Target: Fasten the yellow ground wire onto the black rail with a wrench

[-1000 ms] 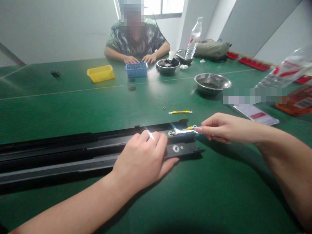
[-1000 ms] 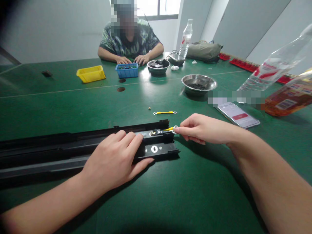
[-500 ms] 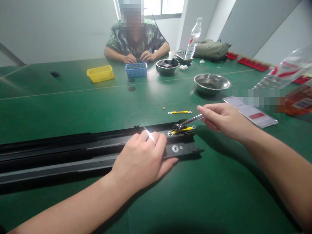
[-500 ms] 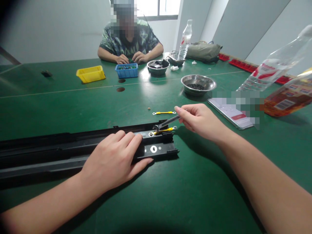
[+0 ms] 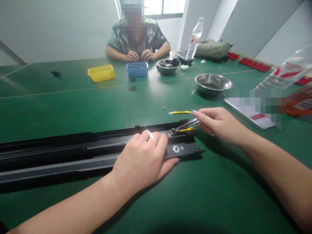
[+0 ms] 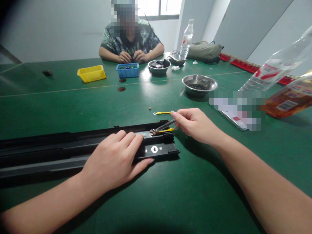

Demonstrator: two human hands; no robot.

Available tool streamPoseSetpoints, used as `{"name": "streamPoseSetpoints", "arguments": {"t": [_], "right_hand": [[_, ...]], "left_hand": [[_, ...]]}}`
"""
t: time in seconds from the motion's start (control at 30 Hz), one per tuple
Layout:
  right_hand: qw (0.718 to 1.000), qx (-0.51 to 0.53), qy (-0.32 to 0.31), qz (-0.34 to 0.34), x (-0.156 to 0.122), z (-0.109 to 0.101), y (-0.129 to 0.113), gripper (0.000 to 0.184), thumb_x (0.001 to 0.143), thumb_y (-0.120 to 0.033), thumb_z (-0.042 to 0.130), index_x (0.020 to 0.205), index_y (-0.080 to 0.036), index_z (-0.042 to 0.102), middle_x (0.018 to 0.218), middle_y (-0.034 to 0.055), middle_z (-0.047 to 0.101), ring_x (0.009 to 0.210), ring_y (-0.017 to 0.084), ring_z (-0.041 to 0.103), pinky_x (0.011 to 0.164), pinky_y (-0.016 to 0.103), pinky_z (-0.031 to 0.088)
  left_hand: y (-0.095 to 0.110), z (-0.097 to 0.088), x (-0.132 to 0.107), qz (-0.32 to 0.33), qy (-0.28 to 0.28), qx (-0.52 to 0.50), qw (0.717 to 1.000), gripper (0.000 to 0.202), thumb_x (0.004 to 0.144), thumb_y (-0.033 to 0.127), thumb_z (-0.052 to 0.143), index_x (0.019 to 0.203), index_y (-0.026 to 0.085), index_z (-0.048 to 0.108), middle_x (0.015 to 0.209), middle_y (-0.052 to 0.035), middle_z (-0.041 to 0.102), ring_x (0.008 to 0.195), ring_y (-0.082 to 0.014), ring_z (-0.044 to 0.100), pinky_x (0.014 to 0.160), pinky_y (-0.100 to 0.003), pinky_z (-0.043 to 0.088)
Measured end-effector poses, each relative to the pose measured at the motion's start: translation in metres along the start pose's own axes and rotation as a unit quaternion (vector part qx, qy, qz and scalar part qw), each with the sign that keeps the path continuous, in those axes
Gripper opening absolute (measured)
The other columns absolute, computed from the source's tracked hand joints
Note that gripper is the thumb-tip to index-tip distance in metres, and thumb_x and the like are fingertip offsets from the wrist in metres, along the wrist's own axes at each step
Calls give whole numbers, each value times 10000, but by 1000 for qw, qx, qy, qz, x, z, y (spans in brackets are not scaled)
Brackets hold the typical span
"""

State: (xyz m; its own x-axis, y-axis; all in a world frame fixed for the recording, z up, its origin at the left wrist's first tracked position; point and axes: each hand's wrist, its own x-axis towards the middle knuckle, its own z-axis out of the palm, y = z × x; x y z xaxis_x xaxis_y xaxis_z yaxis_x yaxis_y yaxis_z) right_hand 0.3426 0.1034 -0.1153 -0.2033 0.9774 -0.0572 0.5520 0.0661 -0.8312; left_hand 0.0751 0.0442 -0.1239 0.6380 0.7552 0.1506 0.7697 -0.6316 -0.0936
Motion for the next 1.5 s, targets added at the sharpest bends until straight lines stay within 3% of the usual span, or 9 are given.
{"name": "streamPoseSetpoints", "arguments": {"t": [0.2, 0.53, 0.87, 1.5], "right_hand": [[998, -41, -31, 42, 3, -5, 2, 559, 931, -696, 576, 653, -212, 541, 493, -19, 479, 446, 119, 400, 469, 298, 274], [974, -91, -199, 66, -2, -20, 0, 569, 919, -668, 603, 608, -200, 509, 513, -28, 441, 479, 114, 360, 463, 281, 243], [974, -87, -205, 49, -3, -23, 5, 599, 919, -703, 581, 609, -208, 450, 520, -43, 387, 465, 102, 295, 445, 280, 207], [972, -86, -212, 49, -4, -25, 2, 609, 950, -696, 539, 600, -198, 515, 491, -14, 474, 447, 111, 368, 447, 291, 254]], "left_hand": [[-1, 1, 1, 2, 5, -2, 1000, 462, 999, 620, 407, 1080, 190, 555, 982, -89, 600, 912, -299, 537, 782, -458, 450], [0, -1, -1, 4, 12, -5, 1000, 467, 1000, 612, 412, 1089, 180, 566, 980, -90, 608, 905, -301, 541, 766, -461, 459], [-1, -1, 0, 4, 11, -4, 1000, 466, 998, 605, 423, 1099, 175, 572, 990, -95, 610, 910, -301, 542, 773, -466, 467], [0, 0, 1, 5, 12, -1, 1000, 470, 999, 608, 418, 1084, 175, 582, 962, -102, 617, 888, -294, 545, 763, -450, 462]]}}
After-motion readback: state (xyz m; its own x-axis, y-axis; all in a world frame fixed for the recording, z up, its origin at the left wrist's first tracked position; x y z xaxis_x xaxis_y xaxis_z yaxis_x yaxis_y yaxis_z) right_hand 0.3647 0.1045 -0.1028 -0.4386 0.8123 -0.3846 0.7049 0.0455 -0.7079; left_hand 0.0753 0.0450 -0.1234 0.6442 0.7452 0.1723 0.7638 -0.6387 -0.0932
